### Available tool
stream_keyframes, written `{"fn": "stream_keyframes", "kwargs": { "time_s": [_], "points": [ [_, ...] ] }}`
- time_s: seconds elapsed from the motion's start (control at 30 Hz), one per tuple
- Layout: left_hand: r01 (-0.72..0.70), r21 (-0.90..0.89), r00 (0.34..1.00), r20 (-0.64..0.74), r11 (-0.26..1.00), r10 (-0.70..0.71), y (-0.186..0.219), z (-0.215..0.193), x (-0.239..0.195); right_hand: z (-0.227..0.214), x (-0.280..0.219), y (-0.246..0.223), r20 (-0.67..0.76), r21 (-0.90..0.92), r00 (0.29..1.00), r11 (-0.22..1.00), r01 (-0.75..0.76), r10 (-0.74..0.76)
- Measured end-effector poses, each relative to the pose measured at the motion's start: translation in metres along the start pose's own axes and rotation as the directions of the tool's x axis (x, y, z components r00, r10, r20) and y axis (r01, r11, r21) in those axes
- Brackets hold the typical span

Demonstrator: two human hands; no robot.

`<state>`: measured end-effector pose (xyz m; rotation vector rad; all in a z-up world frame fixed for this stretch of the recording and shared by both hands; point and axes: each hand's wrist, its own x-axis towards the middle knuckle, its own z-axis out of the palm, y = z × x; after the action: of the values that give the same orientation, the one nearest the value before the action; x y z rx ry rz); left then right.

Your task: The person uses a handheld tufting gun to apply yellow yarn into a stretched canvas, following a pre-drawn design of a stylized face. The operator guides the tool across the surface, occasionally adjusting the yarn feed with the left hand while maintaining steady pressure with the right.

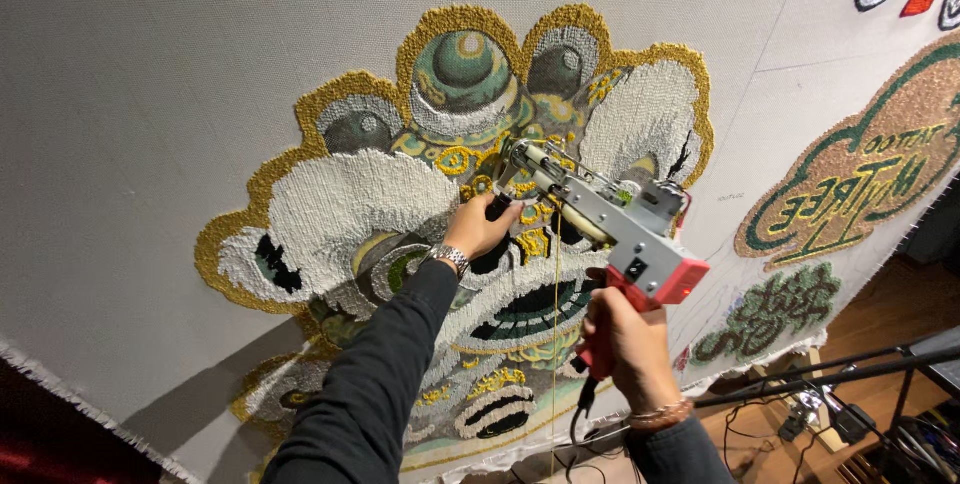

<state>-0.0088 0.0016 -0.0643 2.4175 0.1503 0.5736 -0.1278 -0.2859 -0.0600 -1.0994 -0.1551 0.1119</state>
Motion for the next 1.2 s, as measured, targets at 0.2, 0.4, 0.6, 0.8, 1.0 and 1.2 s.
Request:
{"fn": "stream_keyframes", "kwargs": {
  "time_s": [0.2, 0.4, 0.6, 0.8, 1.0, 1.2],
  "points": [
    [-0.143, 0.206, 0.986, -0.059, 0.968, 0.159, 0.009, -0.029, -0.001, 0.026, -0.002, 0.010, -0.023, -0.006, 0.999, 0.999, 0.035, -0.035],
    [-0.120, 0.294, 0.991, -0.030, 0.948, 0.134, 0.007, -0.032, 0.005, 0.025, 0.002, 0.016, -0.010, 0.004, 1.000, 1.000, 0.008, -0.008],
    [-0.132, 0.277, 0.987, -0.054, 0.952, 0.152, 0.014, -0.034, 0.002, 0.010, 0.014, 0.026, -0.001, -0.107, 0.995, 0.990, 0.096, -0.097],
    [-0.021, 0.179, 1.000, 0.024, 0.984, 0.017, 0.022, -0.038, -0.002, -0.010, 0.028, 0.026, -0.004, -0.412, 0.986, 0.899, 0.148, -0.164],
    [-0.012, 0.051, 0.999, 0.037, 0.999, 0.010, 0.022, -0.038, 0.002, -0.021, 0.049, 0.015, 0.331, -0.639, 0.753, 0.453, 0.622, -0.569],
    [-0.005, 0.041, 0.999, 0.037, 0.999, 0.004, 0.018, -0.034, 0.002, -0.029, 0.050, 0.001, 0.454, -0.631, 0.663, 0.310, 0.711, -0.595]
  ]
}}
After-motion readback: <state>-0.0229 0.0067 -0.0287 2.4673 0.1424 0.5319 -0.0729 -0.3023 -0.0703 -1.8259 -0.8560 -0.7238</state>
